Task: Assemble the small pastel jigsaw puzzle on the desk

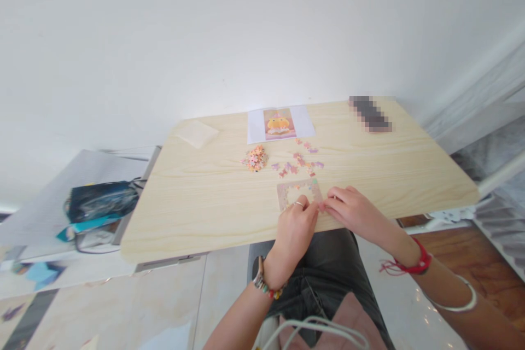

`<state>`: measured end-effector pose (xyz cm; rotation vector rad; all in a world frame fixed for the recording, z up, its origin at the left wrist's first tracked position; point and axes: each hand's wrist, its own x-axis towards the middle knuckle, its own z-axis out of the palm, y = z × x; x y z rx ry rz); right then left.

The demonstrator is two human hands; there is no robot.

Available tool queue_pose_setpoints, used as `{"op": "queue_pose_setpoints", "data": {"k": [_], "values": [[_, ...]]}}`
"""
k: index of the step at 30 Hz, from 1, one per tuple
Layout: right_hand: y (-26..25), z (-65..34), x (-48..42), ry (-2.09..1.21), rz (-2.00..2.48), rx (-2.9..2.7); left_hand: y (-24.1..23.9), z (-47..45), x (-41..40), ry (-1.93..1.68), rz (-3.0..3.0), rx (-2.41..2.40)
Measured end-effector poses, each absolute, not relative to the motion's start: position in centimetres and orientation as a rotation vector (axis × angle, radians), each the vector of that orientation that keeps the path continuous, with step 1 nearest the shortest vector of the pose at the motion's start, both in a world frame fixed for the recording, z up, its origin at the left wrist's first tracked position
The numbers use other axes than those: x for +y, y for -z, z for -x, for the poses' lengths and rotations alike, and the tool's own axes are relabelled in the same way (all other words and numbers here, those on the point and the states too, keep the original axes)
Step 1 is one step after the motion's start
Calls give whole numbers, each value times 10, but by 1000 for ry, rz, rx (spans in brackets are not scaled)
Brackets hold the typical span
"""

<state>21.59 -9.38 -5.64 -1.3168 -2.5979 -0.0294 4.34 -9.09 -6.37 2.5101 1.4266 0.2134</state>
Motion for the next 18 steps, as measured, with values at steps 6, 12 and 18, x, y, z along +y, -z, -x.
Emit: {"op": "queue_pose_setpoints", "data": {"k": [6, 12, 18], "values": [[62, -216, -97, 10, 1307, -2530, 68, -44, -91, -250, -2546, 1422], [61, -216, -97, -14, 1297, -2515, 66, -43, -91, -252, -2524, 1436], [48, -228, -76, -131, 1348, -2372, 65, -30, -85, -367, -2481, 1513]]}}
